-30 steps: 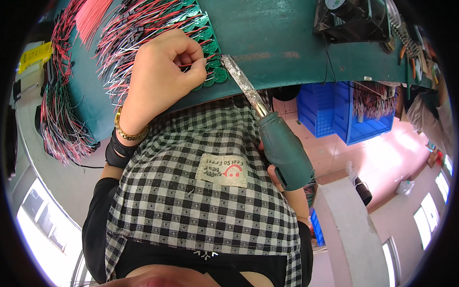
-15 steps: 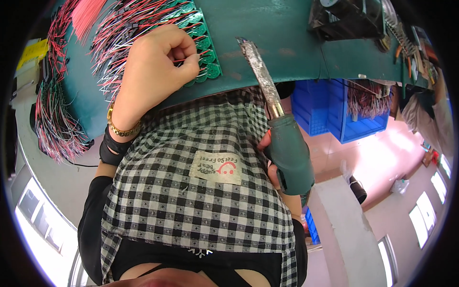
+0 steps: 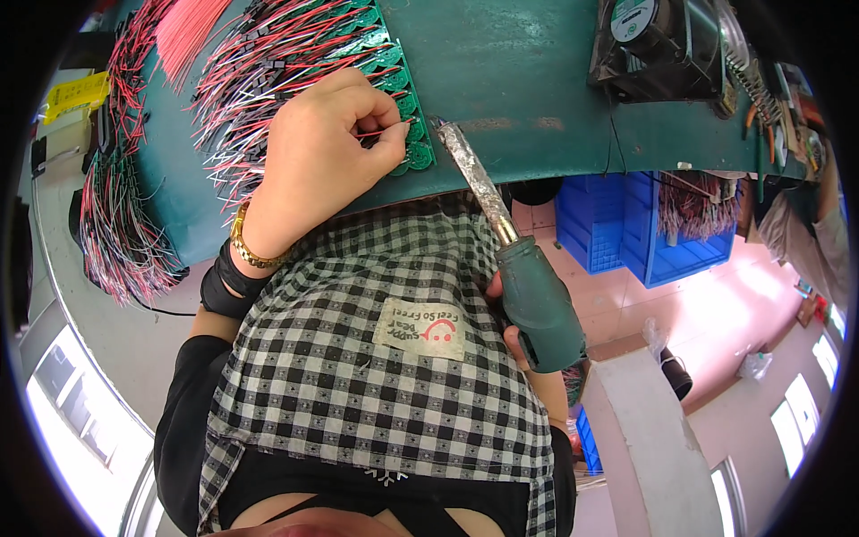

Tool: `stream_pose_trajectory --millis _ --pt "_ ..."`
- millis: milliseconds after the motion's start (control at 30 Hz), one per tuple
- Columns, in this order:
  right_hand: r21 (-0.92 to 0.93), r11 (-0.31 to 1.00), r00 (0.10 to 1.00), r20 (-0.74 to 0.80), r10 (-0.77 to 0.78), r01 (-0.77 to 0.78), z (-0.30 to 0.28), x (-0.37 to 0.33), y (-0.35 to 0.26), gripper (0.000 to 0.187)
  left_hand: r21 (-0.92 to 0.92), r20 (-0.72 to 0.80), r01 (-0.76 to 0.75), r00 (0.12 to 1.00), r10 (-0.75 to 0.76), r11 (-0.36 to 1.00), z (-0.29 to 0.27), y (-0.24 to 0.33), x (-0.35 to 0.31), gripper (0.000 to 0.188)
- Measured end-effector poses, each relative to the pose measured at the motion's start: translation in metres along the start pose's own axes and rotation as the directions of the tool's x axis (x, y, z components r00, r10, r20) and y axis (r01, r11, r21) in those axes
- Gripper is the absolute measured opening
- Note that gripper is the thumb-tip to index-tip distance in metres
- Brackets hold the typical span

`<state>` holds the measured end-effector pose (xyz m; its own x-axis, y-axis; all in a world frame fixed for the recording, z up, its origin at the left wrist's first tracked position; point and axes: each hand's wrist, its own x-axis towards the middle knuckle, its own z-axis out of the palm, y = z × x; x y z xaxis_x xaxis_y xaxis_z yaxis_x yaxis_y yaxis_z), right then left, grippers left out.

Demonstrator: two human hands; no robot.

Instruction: The person solders wires to a circuit board using a soldering iron, sets the completed assembly aside, and then aligns and solders wires onto a new circuit board.

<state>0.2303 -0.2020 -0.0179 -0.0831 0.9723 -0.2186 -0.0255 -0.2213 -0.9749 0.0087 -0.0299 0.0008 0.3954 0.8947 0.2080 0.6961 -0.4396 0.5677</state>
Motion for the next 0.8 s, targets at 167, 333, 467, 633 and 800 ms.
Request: stream_pose_trajectory --millis 167,333,467,633,800 --pt "-0.120 0.985 0.984 0.112 0.140 -0.127 -0.013 -0.001 -0.001 0.052 0.005 -0.028 0.006 1.000 -0.006 1.000 0.000 0.000 -0.001 0.008" --pt "-0.096 0.964 0.960 0.158 -0.231 0.248 -0.016 -0.003 0.036 0.048 0.020 -0.036 -0.001 0.999 0.001 1.000 0.003 0.002 -0.002 0.008" --pt "-0.114 0.988 0.978 0.174 0.119 -0.100 -0.018 0.006 -0.007 0.047 0.029 -0.048 -0.011 0.999 0.012 1.000 0.006 0.001 -0.003 0.009" --pt "-0.200 0.979 0.950 0.311 0.038 0.026 -0.013 0.016 -0.026 0.047 0.031 -0.071 -0.044 0.996 0.046 0.999 0.006 -0.005 -0.001 0.009" --pt "0.137 0.990 0.999 0.020 0.025 -0.028 0.006 0.007 -0.015 0.064 0.024 -0.092 -0.037 0.995 0.039 0.999 0.002 -0.006 -0.001 0.010"
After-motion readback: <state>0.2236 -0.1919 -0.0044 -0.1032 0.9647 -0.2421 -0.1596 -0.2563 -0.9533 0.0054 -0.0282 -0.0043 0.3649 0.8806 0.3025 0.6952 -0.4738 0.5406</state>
